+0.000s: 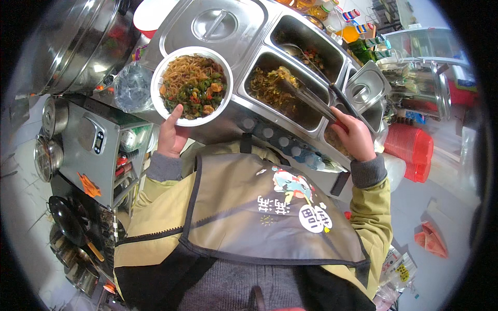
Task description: The person scoops cooked noodles from a large pot into a bowl, then adds mixed vegetables from a stainless steel food warmer. The person seals the bowl with a plastic lid, places it in a plastic bag, and attaches a printed order slip to the bag.
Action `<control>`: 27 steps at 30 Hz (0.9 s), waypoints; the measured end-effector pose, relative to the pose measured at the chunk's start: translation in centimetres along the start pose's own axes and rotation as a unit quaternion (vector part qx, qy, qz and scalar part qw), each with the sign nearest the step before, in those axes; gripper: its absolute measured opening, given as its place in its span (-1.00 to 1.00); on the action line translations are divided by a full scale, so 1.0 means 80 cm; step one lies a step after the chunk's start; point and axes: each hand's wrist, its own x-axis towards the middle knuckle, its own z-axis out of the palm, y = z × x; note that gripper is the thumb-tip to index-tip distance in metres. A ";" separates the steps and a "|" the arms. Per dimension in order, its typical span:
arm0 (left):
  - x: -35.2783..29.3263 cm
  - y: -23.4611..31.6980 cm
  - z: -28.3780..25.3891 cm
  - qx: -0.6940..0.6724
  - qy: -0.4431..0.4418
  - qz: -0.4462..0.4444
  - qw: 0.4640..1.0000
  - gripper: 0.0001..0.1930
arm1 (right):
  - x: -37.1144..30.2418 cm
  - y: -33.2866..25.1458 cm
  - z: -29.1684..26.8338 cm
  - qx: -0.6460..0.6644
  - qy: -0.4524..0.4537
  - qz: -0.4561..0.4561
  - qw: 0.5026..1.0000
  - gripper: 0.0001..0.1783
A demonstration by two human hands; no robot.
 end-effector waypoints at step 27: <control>0.010 0.001 0.111 0.075 -0.143 -0.166 0.973 -0.50 | -0.114 -0.039 -0.047 0.128 0.143 0.091 0.977 -0.42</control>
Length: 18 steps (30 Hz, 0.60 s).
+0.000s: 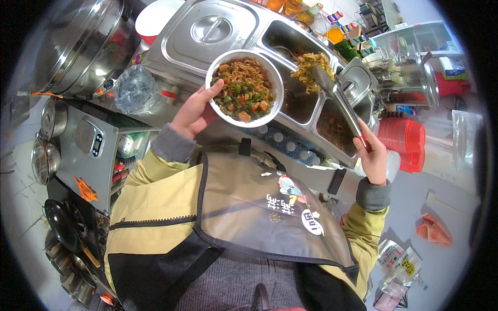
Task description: The person scoops cooked noodles from a large pot into a bowl, then adds mixed vegetables from a stainless steel food warmer. The person seals the bowl with a plastic lid, places it in a plastic bag, and attaches a printed order slip to the bag.
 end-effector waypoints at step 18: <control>0.025 -0.009 0.037 0.001 -0.080 -0.021 0.997 -0.43 | -0.003 -0.063 0.012 -0.058 -0.038 -0.068 0.995 -0.32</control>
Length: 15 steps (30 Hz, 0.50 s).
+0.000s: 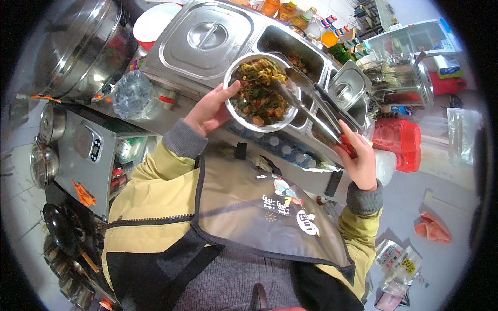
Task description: The person scoops cooked noodles from a large pot into a bowl, then adds mixed vegetables from a stainless steel food warmer. The person seals the bowl with a plastic lid, places it in a plastic bag, and attaches a printed order slip to the bag.
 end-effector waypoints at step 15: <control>-0.012 0.003 -0.020 -0.041 0.023 0.011 0.999 -0.43 | -0.023 -0.010 -0.005 -0.011 -0.013 0.022 1.000 -0.41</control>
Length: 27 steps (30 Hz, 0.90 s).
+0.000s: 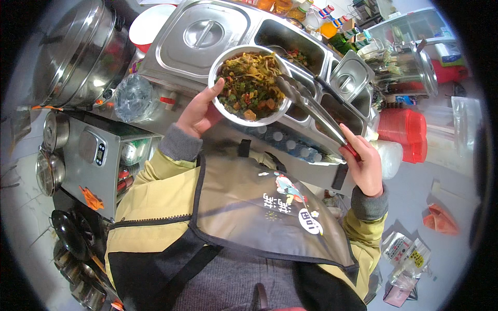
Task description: The person scoops cooked noodles from a large pot into a bowl, then adds mixed vegetables from a stainless steel food warmer. The person seals the bowl with a plastic lid, places it in a plastic bag, and attaches a printed order slip to the bag.
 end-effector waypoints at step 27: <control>-0.032 -0.010 -0.007 0.027 0.014 -0.003 1.000 -0.43 | 0.031 -0.028 0.033 -0.083 0.036 -0.074 0.993 -0.46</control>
